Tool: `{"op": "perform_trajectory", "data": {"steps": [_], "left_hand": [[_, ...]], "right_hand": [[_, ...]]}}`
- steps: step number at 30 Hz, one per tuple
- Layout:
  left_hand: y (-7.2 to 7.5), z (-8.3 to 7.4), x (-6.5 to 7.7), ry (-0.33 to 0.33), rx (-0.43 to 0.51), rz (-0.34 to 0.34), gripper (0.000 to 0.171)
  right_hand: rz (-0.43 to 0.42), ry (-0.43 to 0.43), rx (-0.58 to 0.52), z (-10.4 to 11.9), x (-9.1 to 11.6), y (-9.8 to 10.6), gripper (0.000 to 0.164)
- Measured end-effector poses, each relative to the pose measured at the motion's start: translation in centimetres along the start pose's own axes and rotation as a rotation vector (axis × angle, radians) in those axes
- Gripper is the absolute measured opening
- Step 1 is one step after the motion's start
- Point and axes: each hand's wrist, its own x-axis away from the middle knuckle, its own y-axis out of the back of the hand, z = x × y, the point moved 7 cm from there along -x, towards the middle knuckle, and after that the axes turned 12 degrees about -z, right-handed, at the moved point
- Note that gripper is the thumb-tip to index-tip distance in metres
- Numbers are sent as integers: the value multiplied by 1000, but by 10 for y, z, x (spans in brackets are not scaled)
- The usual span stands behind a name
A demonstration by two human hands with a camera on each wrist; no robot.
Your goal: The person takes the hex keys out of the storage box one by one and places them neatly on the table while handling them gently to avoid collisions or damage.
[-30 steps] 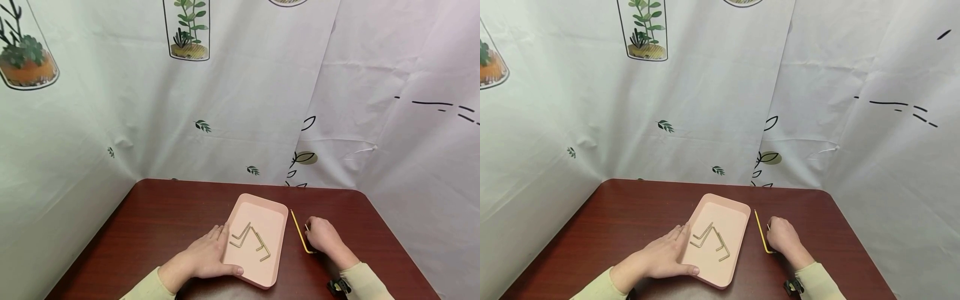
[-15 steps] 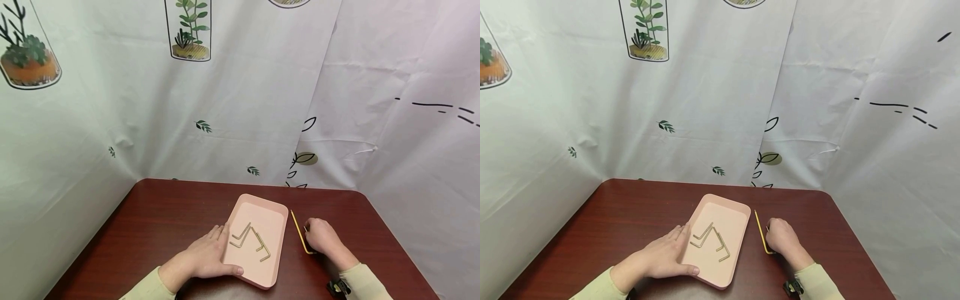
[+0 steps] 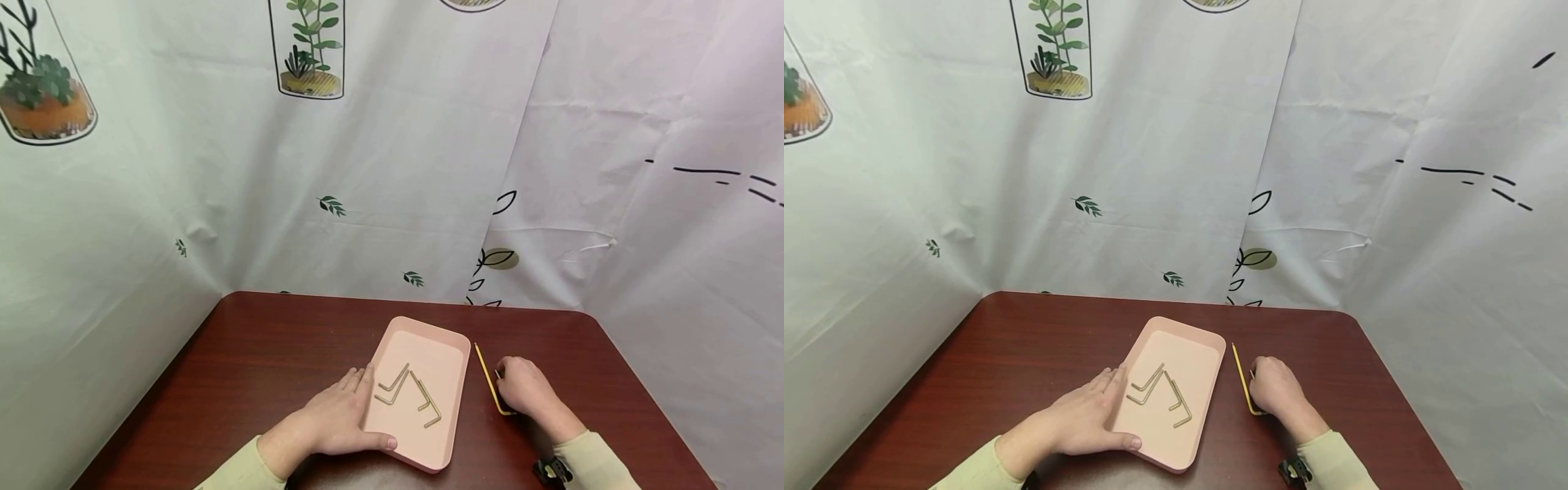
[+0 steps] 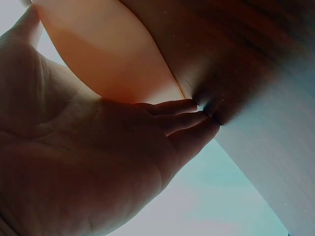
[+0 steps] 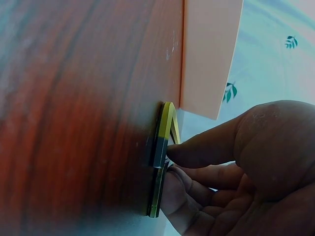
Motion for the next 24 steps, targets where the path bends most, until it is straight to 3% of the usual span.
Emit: {"op": "perform_trajectory", "data": {"steps": [24], "left_hand": [[0,-1,0,-9,-4,-7,142]], "right_hand": [[-1,-8,-12,-1,1,2,14]]}}
